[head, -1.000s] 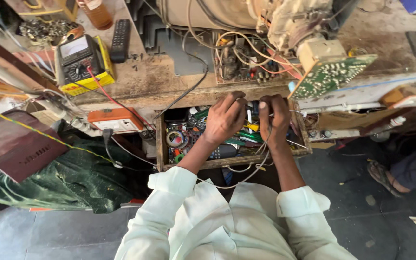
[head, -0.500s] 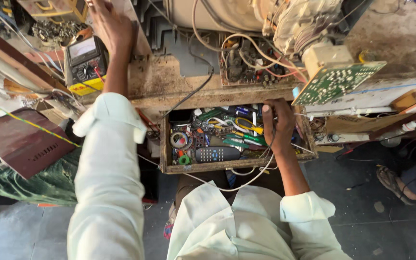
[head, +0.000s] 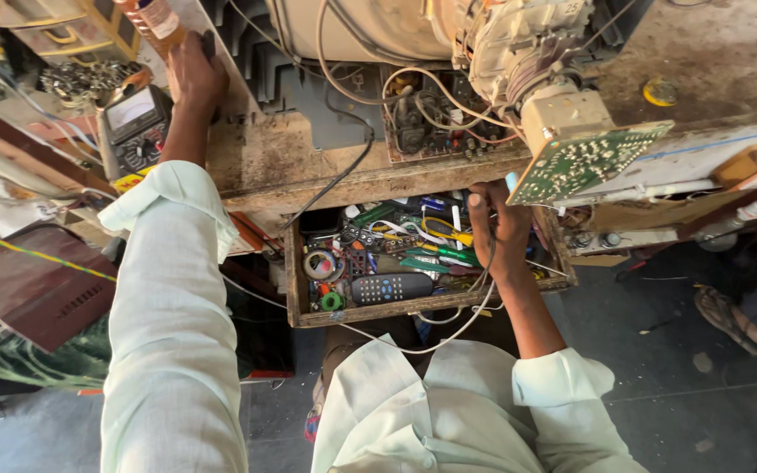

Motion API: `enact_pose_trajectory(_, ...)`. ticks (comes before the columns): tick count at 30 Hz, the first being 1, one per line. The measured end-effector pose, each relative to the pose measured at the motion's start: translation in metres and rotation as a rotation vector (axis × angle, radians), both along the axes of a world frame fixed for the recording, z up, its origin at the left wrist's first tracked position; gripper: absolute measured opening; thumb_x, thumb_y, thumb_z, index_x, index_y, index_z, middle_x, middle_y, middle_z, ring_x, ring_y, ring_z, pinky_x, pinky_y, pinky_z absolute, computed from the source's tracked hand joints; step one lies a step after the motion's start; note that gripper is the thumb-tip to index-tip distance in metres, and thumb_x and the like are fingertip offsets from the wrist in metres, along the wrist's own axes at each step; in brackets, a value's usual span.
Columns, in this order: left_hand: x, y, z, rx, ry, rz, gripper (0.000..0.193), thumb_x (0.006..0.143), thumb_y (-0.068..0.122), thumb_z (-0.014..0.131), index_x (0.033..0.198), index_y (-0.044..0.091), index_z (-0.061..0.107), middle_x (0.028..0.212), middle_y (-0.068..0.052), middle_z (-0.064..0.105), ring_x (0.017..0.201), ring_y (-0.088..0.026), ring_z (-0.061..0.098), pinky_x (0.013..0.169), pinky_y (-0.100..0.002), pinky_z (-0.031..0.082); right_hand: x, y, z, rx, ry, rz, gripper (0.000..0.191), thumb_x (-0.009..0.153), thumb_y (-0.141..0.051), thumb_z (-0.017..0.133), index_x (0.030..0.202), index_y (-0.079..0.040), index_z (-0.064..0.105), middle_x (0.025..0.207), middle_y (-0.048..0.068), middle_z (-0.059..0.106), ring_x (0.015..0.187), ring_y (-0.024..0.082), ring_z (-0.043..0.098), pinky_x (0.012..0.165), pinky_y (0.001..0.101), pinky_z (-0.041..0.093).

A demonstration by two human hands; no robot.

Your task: The person works at a cluttered electronics workbench, handling wires and a circuit board. They connect and disconnect wires, use a remote control, and manipulate components on the board while seated at the bench.

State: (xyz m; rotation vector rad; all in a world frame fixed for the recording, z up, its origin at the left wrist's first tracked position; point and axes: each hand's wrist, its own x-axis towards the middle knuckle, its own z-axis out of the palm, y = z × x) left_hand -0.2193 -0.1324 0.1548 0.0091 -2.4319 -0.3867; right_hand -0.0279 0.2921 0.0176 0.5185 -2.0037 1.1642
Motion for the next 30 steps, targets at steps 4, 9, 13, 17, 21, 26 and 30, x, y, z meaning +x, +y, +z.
enact_pose_trajectory(4, 0.008, -0.013, 0.010, 0.001, 0.238, -0.090, 0.042, 0.087, 0.018, 0.074, 0.124, 0.005, 0.059, 0.113, -0.023, 0.063, 0.107, -0.045, 0.057, 0.091, -0.055, 0.044, 0.001, 0.002, -0.001, 0.009, 0.001, -0.014, 0.033, 0.113, -0.028, 0.054, 0.106, 0.002, 0.067, 0.089, 0.014, 0.063, 0.075, 0.023, 0.058, 0.070, 0.0412, 0.045)
enact_pose_trajectory(9, 0.033, -0.023, 0.009, -0.023, 0.267, -0.165, 0.044, 0.092, 0.010, 0.069, 0.135, 0.009, 0.059, 0.110, -0.019, 0.064, 0.109, -0.041, 0.058, 0.100, -0.052, 0.042, 0.001, 0.005, -0.005, 0.021, -0.009, 0.003, 0.034, 0.114, -0.028, 0.054, 0.107, 0.002, 0.067, 0.087, 0.015, 0.063, 0.076, 0.025, 0.060, 0.071, 0.0415, 0.046)
enact_pose_trajectory(13, 0.057, -0.022, 0.006, -0.032, 0.236, -0.266, 0.045, 0.094, 0.007, 0.065, 0.137, 0.007, 0.056, 0.117, -0.019, 0.066, 0.106, -0.038, 0.062, 0.099, -0.052, 0.046, -0.002, 0.005, -0.008, 0.027, -0.027, -0.014, 0.034, 0.113, -0.029, 0.054, 0.106, 0.002, 0.068, 0.083, 0.015, 0.062, 0.074, 0.027, 0.059, 0.069, 0.0429, 0.045)
enact_pose_trajectory(17, 0.079, -0.011, 0.007, -0.008, 0.219, -0.352, 0.046, 0.098, 0.008, 0.066, 0.142, 0.005, 0.052, 0.118, -0.021, 0.066, 0.103, -0.035, 0.066, 0.092, -0.052, 0.052, -0.004, 0.006, -0.014, 0.062, -0.032, -0.070, 0.038, 0.113, -0.033, 0.054, 0.107, 0.001, 0.070, 0.080, 0.014, 0.061, 0.075, 0.028, 0.060, 0.069, 0.0453, 0.046)
enact_pose_trajectory(21, 0.108, 0.006, 0.011, 0.030, 0.211, -0.457, 0.048, 0.101, 0.005, 0.064, 0.147, 0.003, 0.049, 0.130, -0.025, 0.063, 0.107, -0.035, 0.068, 0.089, -0.048, 0.056, -0.007, 0.006, -0.018, 0.023, -0.055, -0.022, 0.044, 0.113, -0.039, 0.052, 0.109, 0.001, 0.071, 0.082, 0.015, 0.061, 0.075, 0.025, 0.061, 0.068, 0.0429, 0.047)
enact_pose_trajectory(26, 0.139, 0.032, 0.019, 0.144, -0.036, -0.375, 0.048, 0.099, 0.010, 0.058, 0.146, 0.006, 0.050, 0.119, -0.022, 0.065, 0.088, -0.032, 0.071, 0.076, -0.046, 0.060, -0.006, 0.007, -0.018, 0.027, -0.068, -0.024, 0.046, 0.114, -0.039, 0.052, 0.108, 0.003, 0.070, 0.080, 0.014, 0.061, 0.074, 0.025, 0.060, 0.068, 0.0428, 0.046)
enact_pose_trajectory(30, 0.156, 0.058, 0.012, 0.078, -0.064, -0.512, 0.054, 0.094, 0.010, 0.060, 0.147, 0.004, 0.051, 0.113, -0.024, 0.067, 0.092, -0.034, 0.070, 0.079, -0.049, 0.058, -0.005, 0.005, -0.014, 0.027, -0.066, -0.025, 0.044, 0.114, -0.037, 0.053, 0.108, 0.003, 0.070, 0.083, 0.015, 0.062, 0.074, 0.025, 0.060, 0.067, 0.0422, 0.046)
